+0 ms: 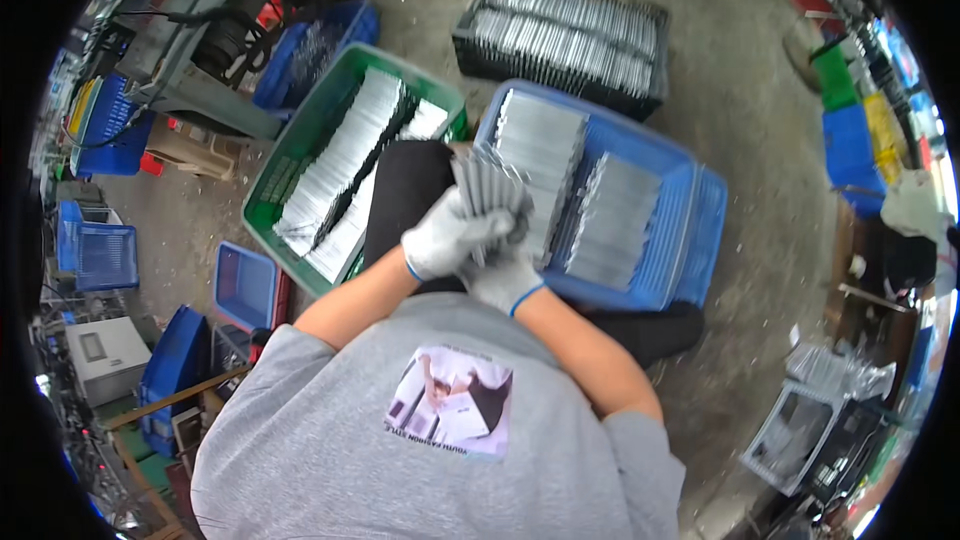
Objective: Inspect small metal components and sort them into plastic bins on a fabrication floor.
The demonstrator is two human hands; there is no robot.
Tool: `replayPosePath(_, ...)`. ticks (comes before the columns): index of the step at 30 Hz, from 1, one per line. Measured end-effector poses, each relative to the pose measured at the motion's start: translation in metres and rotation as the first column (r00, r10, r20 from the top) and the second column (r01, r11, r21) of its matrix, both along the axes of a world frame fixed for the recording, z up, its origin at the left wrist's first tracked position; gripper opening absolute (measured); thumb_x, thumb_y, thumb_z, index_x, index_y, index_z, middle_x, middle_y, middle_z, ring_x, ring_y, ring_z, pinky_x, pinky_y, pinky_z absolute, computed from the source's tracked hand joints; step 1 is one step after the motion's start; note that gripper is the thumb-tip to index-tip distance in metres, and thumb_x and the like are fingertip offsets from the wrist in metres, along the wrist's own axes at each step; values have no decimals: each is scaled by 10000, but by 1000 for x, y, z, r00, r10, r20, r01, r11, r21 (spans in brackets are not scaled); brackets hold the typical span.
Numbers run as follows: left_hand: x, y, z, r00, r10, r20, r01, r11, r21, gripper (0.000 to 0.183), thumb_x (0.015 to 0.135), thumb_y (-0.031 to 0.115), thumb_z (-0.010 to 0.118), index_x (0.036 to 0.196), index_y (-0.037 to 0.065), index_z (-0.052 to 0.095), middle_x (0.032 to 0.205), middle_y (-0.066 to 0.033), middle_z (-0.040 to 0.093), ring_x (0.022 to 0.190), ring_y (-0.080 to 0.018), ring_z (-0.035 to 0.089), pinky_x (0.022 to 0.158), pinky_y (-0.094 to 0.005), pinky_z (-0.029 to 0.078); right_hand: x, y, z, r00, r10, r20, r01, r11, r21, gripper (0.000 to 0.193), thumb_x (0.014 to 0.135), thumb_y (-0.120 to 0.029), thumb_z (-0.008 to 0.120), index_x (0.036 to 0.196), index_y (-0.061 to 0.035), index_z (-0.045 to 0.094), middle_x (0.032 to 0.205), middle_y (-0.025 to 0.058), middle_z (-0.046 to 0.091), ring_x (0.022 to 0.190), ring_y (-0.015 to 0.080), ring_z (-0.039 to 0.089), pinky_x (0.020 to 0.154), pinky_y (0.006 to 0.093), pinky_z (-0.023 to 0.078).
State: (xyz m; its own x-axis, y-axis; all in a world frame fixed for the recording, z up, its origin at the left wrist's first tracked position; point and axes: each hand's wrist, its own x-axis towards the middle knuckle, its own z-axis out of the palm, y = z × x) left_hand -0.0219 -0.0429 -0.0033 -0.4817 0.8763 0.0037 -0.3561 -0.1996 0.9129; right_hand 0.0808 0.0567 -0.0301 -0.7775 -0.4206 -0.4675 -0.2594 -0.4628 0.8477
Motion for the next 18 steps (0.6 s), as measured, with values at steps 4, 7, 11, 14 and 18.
replayPosePath(4, -8, -34, 24, 991, 105, 85, -99, 992, -82, 341, 939, 80, 746, 1275, 61, 688, 1131, -70, 730, 919, -194, 657, 824, -310, 540, 5, 1, 15, 648, 20, 762, 667, -497, -555, 297, 977, -325, 531, 886, -153, 756, 890, 40, 776, 792, 316, 718, 791, 464, 530)
replayPosePath(7, -21, -69, 20, 901, 29, -433, -183, 930, -319, 299, 919, 12, 724, 1218, 24, 725, 1091, -34, 766, 905, -127, 686, 841, -265, 551, 20, 16, 7, 677, -94, 730, 530, -626, -572, 335, 935, -328, 585, 703, -116, 702, 691, 106, 730, 622, 373, 679, 646, 448, 526)
replayPosePath(11, -22, -111, 4, 691, -152, -706, -410, 722, -557, 322, 856, 8, 751, 1167, 91, 756, 953, -35, 756, 793, -154, 669, 757, -299, 524, 31, 28, 13, 765, -108, 634, 342, -766, -544, 275, 907, -326, 672, 776, -90, 726, 713, 124, 737, 587, 357, 654, 647, 423, 533)
replayPosePath(14, -13, -124, 3, 648, -181, -740, -423, 723, -547, 279, 852, 4, 754, 1120, 78, 759, 948, -41, 755, 801, -177, 670, 773, -307, 520, 33, 22, 33, 780, -72, 621, 304, -824, -478, 249, 898, -298, 691, 780, -82, 731, 691, 112, 730, 568, 337, 644, 652, 410, 534)
replayPosePath(18, -10, -127, -1, 580, -200, -790, -442, 737, -511, 244, 837, 2, 761, 1072, 66, 763, 943, -48, 756, 808, -204, 674, 794, -318, 515, 28, 20, 50, 802, -45, 595, 273, -859, -433, 222, 890, -266, 713, 782, -73, 735, 657, 92, 717, 541, 309, 630, 657, 390, 532)
